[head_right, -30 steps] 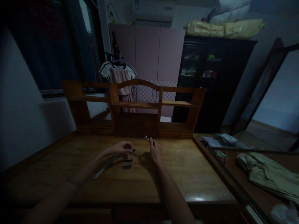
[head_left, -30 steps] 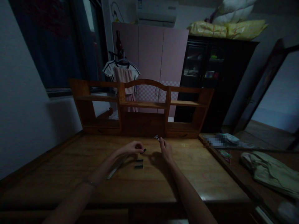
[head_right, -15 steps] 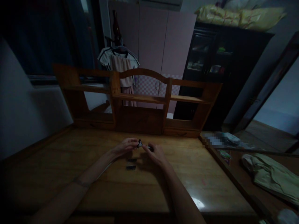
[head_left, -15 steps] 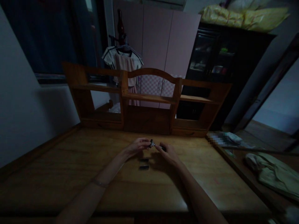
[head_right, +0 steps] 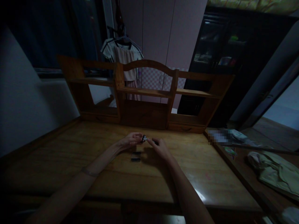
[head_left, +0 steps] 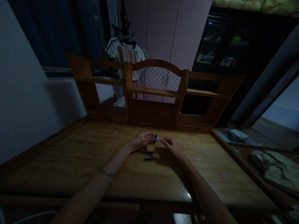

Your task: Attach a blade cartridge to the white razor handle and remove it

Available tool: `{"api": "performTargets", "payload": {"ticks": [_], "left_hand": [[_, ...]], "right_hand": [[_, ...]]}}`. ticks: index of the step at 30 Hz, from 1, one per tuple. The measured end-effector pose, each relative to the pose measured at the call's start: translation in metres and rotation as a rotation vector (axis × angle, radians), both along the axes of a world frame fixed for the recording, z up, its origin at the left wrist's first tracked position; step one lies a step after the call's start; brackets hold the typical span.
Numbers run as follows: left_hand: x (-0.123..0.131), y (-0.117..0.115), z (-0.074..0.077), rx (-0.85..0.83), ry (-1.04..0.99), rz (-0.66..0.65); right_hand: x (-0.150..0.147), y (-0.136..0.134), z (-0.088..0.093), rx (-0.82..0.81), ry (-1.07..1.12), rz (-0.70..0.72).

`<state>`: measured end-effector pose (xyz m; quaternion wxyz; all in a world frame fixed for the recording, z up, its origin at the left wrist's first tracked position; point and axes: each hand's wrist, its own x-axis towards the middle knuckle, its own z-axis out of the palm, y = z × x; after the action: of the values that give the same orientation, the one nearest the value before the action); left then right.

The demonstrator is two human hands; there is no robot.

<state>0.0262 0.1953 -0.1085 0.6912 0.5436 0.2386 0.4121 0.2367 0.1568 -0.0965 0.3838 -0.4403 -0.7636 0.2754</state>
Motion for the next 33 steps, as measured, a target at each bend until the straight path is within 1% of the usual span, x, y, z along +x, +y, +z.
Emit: {"api": "performTargets", "payload": {"ticks": [4, 8, 15, 20, 27, 33], "left_hand": [[-0.0008, 0.0009, -0.0001, -0.011, -0.027, -0.016], [-0.0024, 0.0004, -0.0006, -0.014, -0.048, -0.014], [-0.0029, 0.0015, -0.004, -0.032, -0.039, 0.018], [-0.003, 0.0009, -0.0028, -0.03, -0.033, 0.012], [-0.0019, 0.0026, -0.0055, 0.008, -0.063, 0.003], [-0.0014, 0.0022, -0.0056, 0.018, -0.046, 0.008]], "right_hand": [[0.0004, -0.0026, 0.0047, -0.076, 0.084, 0.061], [0.0026, -0.0011, 0.0042, -0.114, 0.093, 0.039], [0.0011, 0.0012, 0.0019, -0.067, 0.074, 0.044], [0.0018, 0.0022, 0.0021, -0.004, 0.029, 0.018], [0.0012, 0.0038, 0.0011, 0.001, 0.014, 0.003], [0.0014, 0.0046, 0.0002, 0.005, -0.014, 0.01]]}}
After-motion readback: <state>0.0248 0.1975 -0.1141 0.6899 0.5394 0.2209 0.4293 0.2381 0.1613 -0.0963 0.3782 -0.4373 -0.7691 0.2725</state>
